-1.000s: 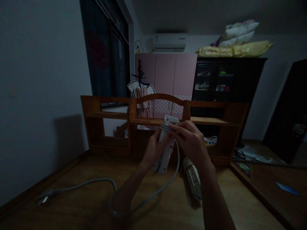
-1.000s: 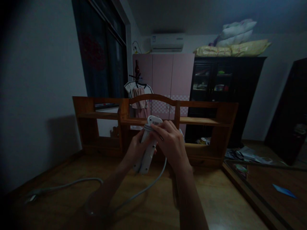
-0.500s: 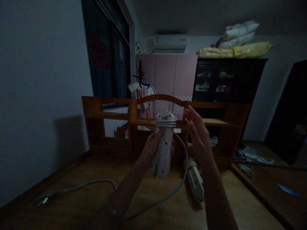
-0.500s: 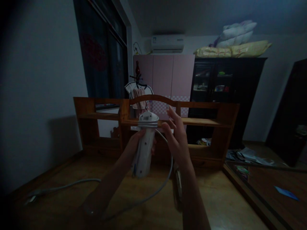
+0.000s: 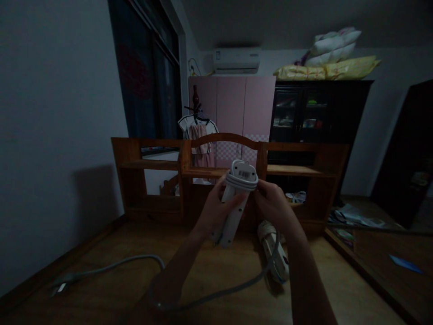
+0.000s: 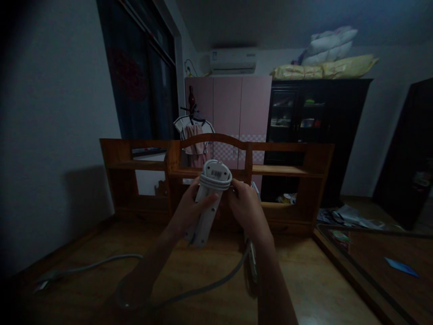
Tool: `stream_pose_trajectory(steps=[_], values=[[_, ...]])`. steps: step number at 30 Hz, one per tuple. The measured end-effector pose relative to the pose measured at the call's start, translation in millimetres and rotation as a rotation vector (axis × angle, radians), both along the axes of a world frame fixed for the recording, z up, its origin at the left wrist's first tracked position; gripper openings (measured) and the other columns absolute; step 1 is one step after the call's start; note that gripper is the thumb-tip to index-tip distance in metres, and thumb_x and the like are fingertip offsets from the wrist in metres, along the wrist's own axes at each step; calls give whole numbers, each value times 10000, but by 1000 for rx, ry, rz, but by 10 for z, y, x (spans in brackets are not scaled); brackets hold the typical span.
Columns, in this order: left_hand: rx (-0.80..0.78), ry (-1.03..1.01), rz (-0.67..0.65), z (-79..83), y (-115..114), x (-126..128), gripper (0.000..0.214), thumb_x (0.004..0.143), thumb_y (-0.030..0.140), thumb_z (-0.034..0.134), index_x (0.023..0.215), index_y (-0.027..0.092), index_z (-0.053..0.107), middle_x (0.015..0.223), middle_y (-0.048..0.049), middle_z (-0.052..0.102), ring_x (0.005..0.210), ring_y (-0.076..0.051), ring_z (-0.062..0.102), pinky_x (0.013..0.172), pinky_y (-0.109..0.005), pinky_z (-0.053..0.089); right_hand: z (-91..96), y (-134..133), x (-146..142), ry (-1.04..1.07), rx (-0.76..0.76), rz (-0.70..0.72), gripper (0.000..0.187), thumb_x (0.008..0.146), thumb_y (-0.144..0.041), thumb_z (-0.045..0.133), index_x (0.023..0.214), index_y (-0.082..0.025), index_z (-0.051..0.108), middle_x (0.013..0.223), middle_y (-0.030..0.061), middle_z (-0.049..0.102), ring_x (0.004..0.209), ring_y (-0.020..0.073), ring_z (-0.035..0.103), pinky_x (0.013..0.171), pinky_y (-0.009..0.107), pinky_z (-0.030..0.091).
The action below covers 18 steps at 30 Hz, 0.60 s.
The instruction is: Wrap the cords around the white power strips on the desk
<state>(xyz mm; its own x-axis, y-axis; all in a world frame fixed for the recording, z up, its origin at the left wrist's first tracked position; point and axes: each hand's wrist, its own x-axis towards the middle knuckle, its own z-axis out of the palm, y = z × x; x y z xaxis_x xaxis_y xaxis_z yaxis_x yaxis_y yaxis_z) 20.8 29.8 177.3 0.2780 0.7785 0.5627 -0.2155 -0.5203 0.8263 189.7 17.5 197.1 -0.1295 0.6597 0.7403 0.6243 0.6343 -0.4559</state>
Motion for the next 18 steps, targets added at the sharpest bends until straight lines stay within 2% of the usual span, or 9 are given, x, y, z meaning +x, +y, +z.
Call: stream_pose_trajectory(steps=[3, 8, 12, 18], values=[[-1, -57, 47, -9, -29, 74, 689, 711, 405, 782, 1267, 239, 412, 973, -44, 658, 628, -170, 659, 533, -307, 590, 5, -8, -5, -26, 5, -80, 243, 894, -193, 429, 919, -173, 670, 808, 30, 673, 762, 197, 610, 644, 233, 399], [25, -31, 97, 10, -107, 95, 509, 793, 479, 680, 1192, 229, 488, 928, -33, 664, 608, -159, 647, 515, -265, 568, 15, -49, -70, -69, -4, -221, 244, 863, -175, 433, 897, -181, 675, 813, 58, 699, 777, 216, 632, 638, 242, 391], [47, 15, 124, 22, -102, 57, 484, 802, 470, 670, 1194, 217, 543, 992, -49, 663, 651, -165, 649, 545, -254, 566, 10, -72, -114, -97, -30, -292, 243, 849, -169, 441, 879, -184, 681, 826, 98, 720, 762, 220, 639, 635, 248, 401], [64, 34, 94, 3, -67, 41, 441, 824, 448, 650, 1174, 191, 575, 977, -58, 661, 633, -161, 633, 535, -248, 558, 2, -104, -142, -128, -44, -362, 229, 847, -157, 448, 811, -177, 673, 848, 129, 723, 818, 232, 677, 641, 248, 386]])
